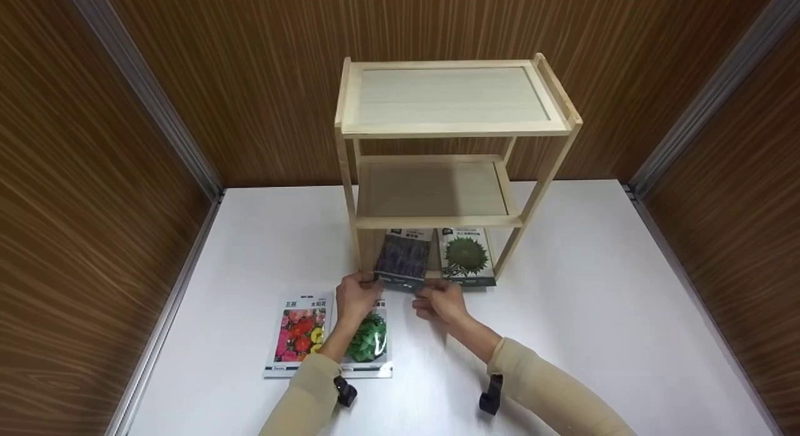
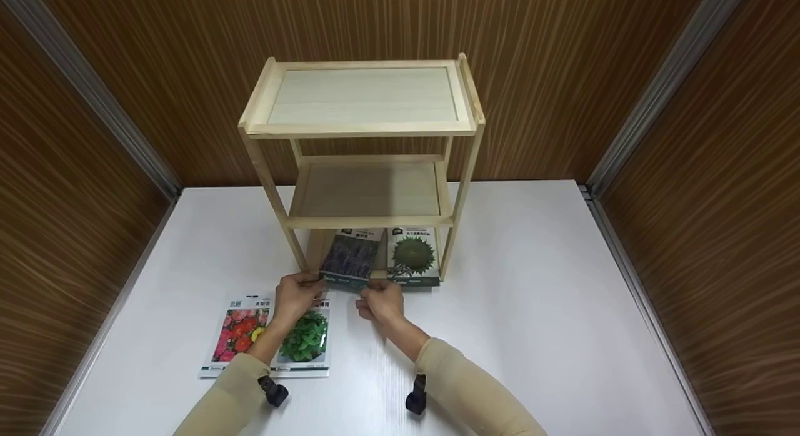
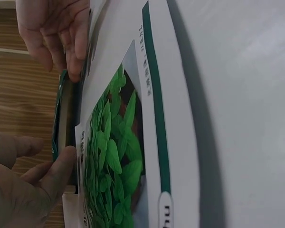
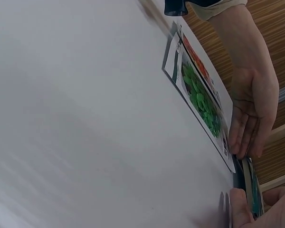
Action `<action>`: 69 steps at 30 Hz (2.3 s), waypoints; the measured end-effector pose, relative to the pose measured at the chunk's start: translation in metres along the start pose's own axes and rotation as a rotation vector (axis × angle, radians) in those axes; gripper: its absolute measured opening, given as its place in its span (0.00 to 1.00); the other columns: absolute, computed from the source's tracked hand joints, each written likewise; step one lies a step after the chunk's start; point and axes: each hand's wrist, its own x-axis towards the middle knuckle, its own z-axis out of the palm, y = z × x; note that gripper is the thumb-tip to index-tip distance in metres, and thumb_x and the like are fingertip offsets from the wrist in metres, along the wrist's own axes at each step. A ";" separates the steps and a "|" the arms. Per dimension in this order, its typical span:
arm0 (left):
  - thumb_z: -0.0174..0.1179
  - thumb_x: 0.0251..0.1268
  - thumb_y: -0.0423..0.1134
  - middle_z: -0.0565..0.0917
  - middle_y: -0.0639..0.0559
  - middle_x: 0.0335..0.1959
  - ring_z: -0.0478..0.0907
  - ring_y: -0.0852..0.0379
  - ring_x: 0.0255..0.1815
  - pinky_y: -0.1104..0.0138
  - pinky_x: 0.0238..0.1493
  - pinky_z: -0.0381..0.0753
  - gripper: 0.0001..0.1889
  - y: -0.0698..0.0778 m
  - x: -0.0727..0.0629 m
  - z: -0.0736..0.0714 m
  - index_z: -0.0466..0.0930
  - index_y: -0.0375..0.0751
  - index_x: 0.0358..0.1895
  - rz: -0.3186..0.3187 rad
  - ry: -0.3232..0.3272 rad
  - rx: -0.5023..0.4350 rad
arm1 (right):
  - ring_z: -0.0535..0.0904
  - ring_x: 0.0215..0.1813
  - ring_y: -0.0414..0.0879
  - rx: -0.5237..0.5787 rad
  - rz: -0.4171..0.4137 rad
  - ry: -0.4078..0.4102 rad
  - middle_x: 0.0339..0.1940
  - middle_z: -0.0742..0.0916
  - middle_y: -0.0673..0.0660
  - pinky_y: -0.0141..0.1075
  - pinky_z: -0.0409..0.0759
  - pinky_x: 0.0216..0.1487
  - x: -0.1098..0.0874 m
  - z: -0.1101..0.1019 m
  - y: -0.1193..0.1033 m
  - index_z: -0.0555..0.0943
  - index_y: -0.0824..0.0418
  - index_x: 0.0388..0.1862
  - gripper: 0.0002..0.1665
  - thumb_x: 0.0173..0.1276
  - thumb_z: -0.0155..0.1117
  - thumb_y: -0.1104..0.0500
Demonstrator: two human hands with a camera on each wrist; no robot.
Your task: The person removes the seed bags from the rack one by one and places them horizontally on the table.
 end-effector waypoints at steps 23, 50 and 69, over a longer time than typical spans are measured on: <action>0.67 0.69 0.36 0.93 0.41 0.34 0.89 0.52 0.25 0.74 0.22 0.80 0.13 -0.007 -0.008 -0.003 0.88 0.31 0.50 -0.052 -0.009 -0.115 | 0.92 0.31 0.47 -0.058 -0.029 0.011 0.44 0.93 0.70 0.37 0.92 0.32 0.002 -0.007 -0.002 0.77 0.73 0.64 0.23 0.71 0.62 0.71; 0.68 0.69 0.36 0.90 0.33 0.44 0.88 0.56 0.32 0.66 0.32 0.93 0.17 -0.006 -0.004 -0.002 0.85 0.27 0.54 -0.105 -0.065 -0.269 | 0.93 0.34 0.43 -0.181 0.043 -0.110 0.41 0.95 0.61 0.33 0.91 0.35 -0.020 -0.038 -0.004 0.79 0.71 0.64 0.24 0.69 0.64 0.68; 0.67 0.65 0.27 0.89 0.30 0.49 0.89 0.53 0.38 0.68 0.33 0.93 0.18 -0.002 -0.006 -0.004 0.83 0.25 0.57 -0.150 -0.188 -0.258 | 0.93 0.35 0.45 -0.086 0.079 -0.160 0.41 0.93 0.61 0.38 0.94 0.40 -0.021 -0.047 0.001 0.75 0.75 0.66 0.26 0.71 0.64 0.68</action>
